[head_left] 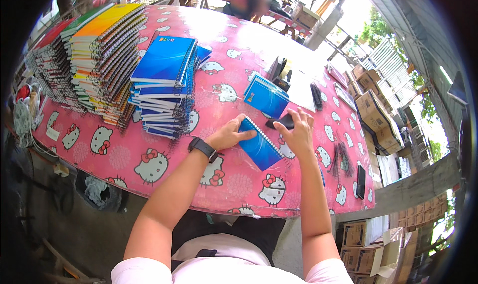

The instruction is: The person threads a blue spiral coil through the punched holes of a notebook, twists it manually through the stack, and uses a blue-handled tool to crimp the wire ends.

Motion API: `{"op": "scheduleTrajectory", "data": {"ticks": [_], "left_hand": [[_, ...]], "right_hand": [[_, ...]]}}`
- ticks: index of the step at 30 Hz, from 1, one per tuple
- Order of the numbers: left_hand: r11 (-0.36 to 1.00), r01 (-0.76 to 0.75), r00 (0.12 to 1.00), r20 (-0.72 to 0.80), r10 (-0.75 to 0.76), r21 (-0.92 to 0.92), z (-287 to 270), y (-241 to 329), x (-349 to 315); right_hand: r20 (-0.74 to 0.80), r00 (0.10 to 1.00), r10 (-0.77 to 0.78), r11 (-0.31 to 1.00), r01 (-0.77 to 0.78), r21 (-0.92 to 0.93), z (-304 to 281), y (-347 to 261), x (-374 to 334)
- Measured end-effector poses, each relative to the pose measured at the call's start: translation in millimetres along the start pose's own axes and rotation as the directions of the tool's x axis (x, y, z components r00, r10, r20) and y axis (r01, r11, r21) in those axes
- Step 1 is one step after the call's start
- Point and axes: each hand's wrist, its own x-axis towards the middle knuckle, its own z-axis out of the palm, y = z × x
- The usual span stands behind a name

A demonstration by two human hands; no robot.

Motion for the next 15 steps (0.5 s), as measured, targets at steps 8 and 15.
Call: {"op": "scheduleTrajectory", "data": {"ticks": [8,15], "left_hand": [[0.975,-0.112,0.993,-0.054,0.104,-0.192,7.8,27.4,-0.9],[0.988,-0.156,0.967,-0.206,0.15,-0.013,2.5,72.9,-9.5]], "right_hand": [[0.33,0.944,0.01,0.709,-0.239,0.663,-13.9,-43.7,0.1],[0.163,0.981,-0.104,0.484,-0.093,0.87,-7.6,-48.1,7.0]]}}
